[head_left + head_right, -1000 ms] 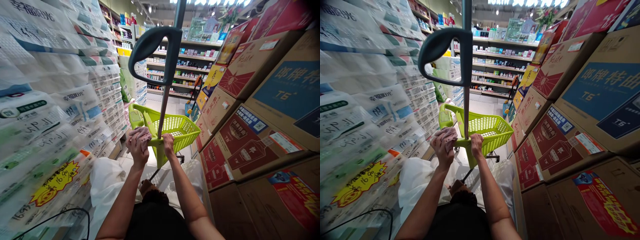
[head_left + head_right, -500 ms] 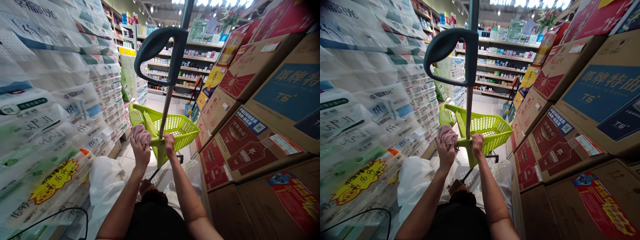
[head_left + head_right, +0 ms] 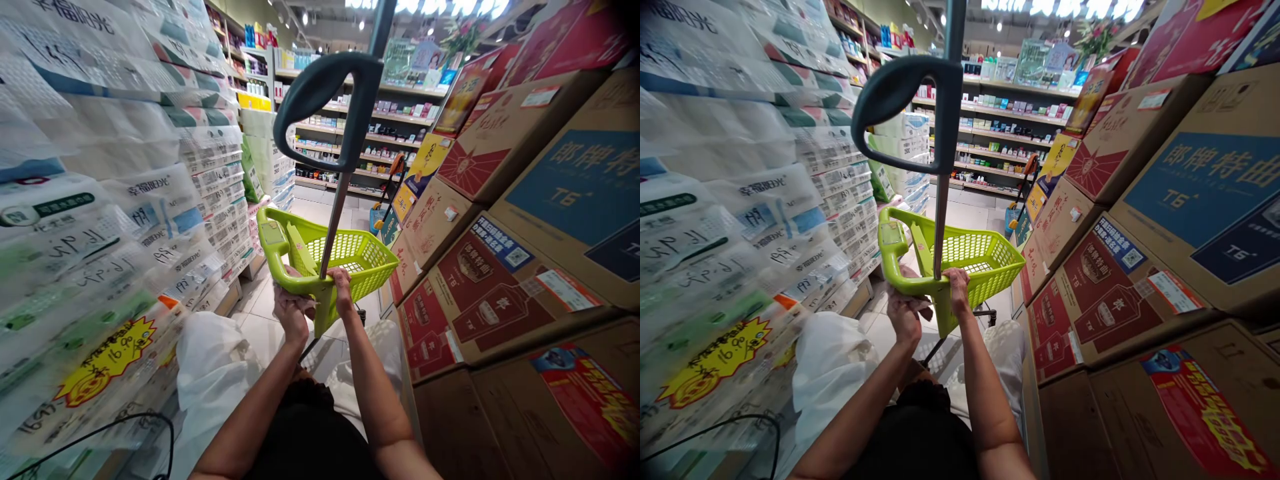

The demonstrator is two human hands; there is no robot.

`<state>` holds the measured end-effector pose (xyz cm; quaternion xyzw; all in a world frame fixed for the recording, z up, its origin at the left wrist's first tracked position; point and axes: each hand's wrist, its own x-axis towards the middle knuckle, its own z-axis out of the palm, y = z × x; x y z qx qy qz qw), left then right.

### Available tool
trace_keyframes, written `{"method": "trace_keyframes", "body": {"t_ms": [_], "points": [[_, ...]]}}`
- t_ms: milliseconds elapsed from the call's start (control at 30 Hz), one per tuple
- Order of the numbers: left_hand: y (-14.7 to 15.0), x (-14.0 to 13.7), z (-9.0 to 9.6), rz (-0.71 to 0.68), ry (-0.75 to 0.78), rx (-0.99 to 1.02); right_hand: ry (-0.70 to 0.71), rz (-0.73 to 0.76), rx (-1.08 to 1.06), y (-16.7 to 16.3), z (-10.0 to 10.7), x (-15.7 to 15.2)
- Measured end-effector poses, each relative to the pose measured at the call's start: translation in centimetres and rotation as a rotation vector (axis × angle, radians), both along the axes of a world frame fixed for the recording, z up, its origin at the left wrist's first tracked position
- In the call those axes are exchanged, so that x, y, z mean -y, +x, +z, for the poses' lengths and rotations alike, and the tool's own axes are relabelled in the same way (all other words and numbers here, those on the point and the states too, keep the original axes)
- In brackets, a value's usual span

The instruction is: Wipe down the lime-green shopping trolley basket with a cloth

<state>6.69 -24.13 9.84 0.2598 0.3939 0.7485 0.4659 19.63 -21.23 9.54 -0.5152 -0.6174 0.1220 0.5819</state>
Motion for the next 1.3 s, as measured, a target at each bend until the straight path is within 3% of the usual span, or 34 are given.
{"method": "trace_keyframes", "body": {"t_ms": [200, 333, 433, 533, 600, 667, 767, 833, 1000, 1167, 1300], "points": [[3.2, 1.8, -3.5, -0.054, -0.046, -0.361, -0.06, 0.168, -0.041, 1.3, 0.2, 0.0], [3.1, 2.2, -3.1, -0.084, -0.048, -0.476, -0.066, 0.169, -0.065, 1.2, 0.4, 0.0], [3.1, 2.9, -1.3, 0.038, -0.007, -0.42, -0.053, 0.162, -0.071, 1.1, 0.3, 0.1], [2.8, 3.5, 0.1, 0.258, 0.052, -0.312, -0.037, 0.152, -0.055, 1.0, 0.3, 0.2], [1.8, 3.4, 0.4, 0.42, 0.108, -0.375, -0.052, 0.144, -0.034, 1.0, 0.3, 0.3], [0.1, 2.6, 0.4, 0.492, 0.214, -0.553, -0.059, 0.14, -0.028, 1.0, 0.3, 0.3], [-3.2, 0.6, 1.3, 0.351, 0.466, -0.928, -0.026, 0.127, -0.045, 1.0, 0.2, 0.2], [-5.6, -0.8, 2.8, 0.23, 0.581, -1.119, -0.015, 0.118, -0.045, 1.0, 0.1, 0.2], [-8.7, -1.7, 7.2, 0.204, 0.458, -1.2, -0.037, 0.097, -0.009, 1.1, 0.2, -0.1], [-7.6, 0.0, 8.3, -0.023, 0.598, -1.4, -0.045, 0.087, -0.01, 1.7, 0.5, 0.1], [-7.3, -0.9, 7.7, 0.183, 0.492, -1.28, 0.106, -0.033, 0.054, 0.8, 1.1, 2.1]]}}
